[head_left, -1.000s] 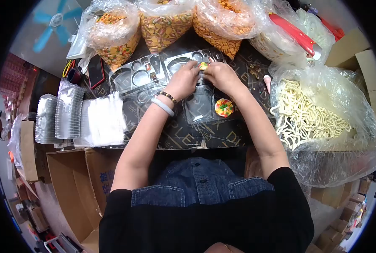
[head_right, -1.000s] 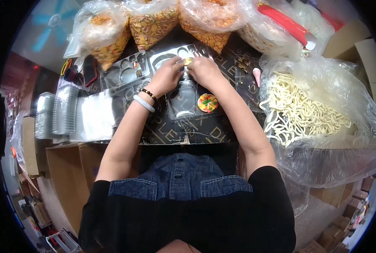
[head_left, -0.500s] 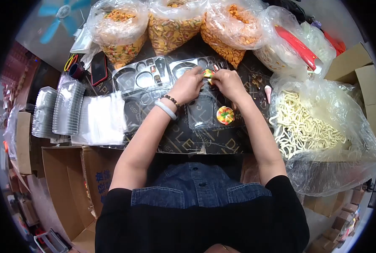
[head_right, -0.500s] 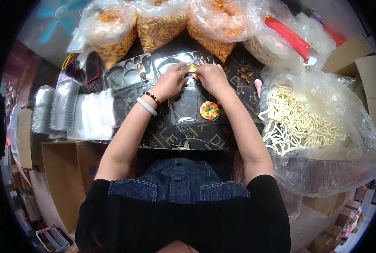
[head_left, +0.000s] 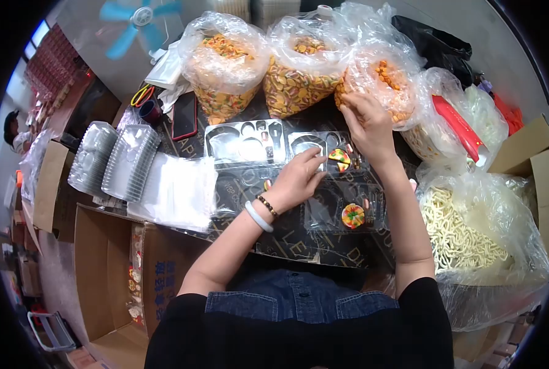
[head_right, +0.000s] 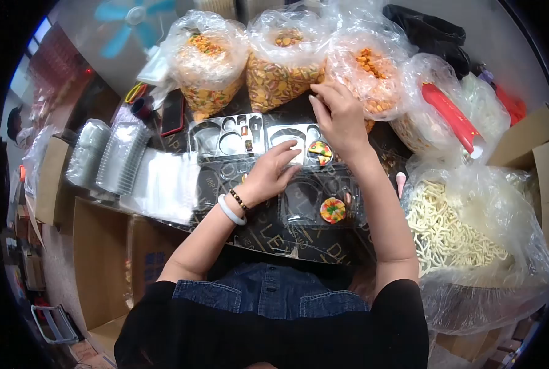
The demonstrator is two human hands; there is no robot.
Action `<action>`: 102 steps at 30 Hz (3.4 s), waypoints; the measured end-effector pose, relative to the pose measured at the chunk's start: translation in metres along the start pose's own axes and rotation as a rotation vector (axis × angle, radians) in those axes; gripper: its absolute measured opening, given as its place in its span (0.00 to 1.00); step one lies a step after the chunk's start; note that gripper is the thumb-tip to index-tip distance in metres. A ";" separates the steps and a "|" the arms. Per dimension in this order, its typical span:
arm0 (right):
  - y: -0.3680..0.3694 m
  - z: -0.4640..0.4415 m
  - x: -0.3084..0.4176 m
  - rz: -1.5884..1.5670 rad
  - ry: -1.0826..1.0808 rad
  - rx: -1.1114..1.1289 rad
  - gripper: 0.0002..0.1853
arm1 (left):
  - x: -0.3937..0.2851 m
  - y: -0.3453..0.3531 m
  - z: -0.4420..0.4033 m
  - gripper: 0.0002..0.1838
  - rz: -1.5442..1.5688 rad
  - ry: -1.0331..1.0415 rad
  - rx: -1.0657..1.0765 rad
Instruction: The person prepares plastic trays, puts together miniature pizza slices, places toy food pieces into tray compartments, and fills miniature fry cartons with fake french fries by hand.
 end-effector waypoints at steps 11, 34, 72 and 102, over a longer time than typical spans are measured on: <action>0.231 -0.221 -0.024 0.220 0.050 0.493 0.22 | -0.006 -0.048 0.097 0.09 0.192 -0.155 -0.233; 0.148 -0.104 0.071 -0.361 -0.044 0.205 0.10 | 0.058 -0.091 0.075 0.27 1.803 -0.195 -0.558; 0.042 0.115 -0.070 -0.248 0.685 0.150 0.08 | 0.044 0.008 0.002 0.11 1.092 -0.628 -0.118; 0.054 0.097 -0.078 -0.169 0.501 0.361 0.08 | 0.061 0.031 -0.042 0.07 0.748 -0.601 0.092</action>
Point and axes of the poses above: each hand's wrist, its own z-axis away from the middle knuckle, its own y-axis out of the palm, x = y × z, the point moved 6 cm from there along -z, towards the middle knuckle, and after that the axes turned 11 degrees about x, right-handed, at the moved point
